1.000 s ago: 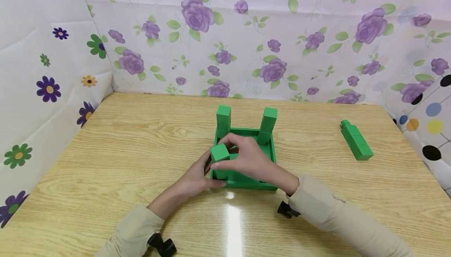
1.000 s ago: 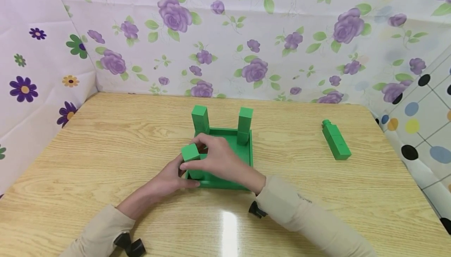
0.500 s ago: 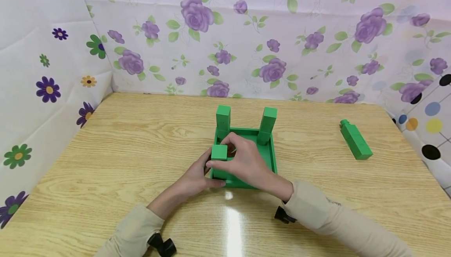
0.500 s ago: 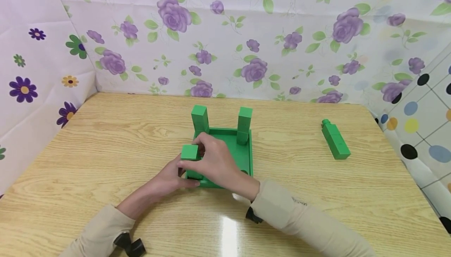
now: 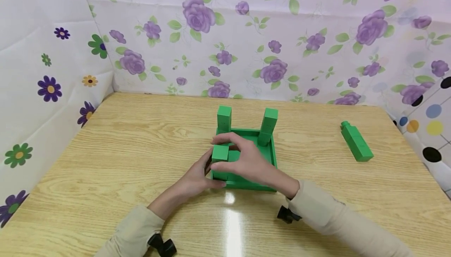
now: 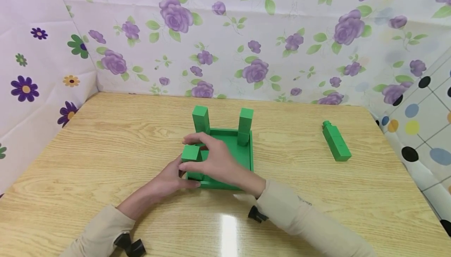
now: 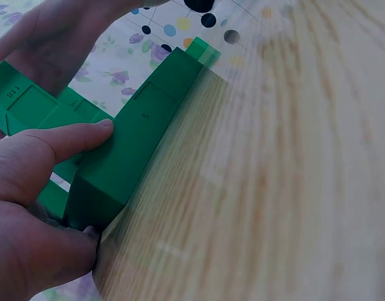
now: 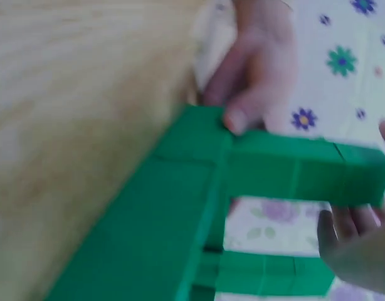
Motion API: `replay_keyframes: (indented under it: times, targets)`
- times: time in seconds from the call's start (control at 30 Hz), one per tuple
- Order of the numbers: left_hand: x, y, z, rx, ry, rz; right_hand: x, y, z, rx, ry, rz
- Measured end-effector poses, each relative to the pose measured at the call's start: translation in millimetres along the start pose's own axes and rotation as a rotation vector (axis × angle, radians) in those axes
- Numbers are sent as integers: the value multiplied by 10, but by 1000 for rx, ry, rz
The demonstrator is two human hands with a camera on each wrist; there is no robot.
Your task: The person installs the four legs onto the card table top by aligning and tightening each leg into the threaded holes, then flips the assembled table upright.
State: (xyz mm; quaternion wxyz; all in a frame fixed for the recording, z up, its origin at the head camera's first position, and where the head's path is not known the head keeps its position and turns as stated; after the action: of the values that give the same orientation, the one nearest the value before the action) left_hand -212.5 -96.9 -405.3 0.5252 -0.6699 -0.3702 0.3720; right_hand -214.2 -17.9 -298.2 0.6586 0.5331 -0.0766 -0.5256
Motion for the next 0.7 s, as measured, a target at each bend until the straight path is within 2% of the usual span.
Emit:
replay_keyframes:
  times: [0.17,0.33,0.47,0.7]
  targets:
    - [-5,19,1,-22,-10,5,48,-111,26,71,226,206]
    - [-18,50,-18,-40,-18,-1,163,-181,35,89,382,395]
    - [-9,68,-26,-44,-10,-9,215,-230,43,110,426,461]
    - [-5,35,-11,-16,-4,-2,196,-285,48,128,402,440]
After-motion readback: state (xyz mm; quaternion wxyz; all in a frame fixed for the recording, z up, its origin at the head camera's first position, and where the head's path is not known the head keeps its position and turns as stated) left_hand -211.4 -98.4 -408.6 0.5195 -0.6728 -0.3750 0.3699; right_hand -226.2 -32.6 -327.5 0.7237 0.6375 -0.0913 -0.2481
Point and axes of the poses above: each hand's wrist, its own z-axis towards the middle knuckle, its own x-axis out of the palm, y = z × x, the point moved 10 cm from there along z, towards the middle knuckle, and after that the axes turned 7 degrees about -x, right-handed, at the moved point
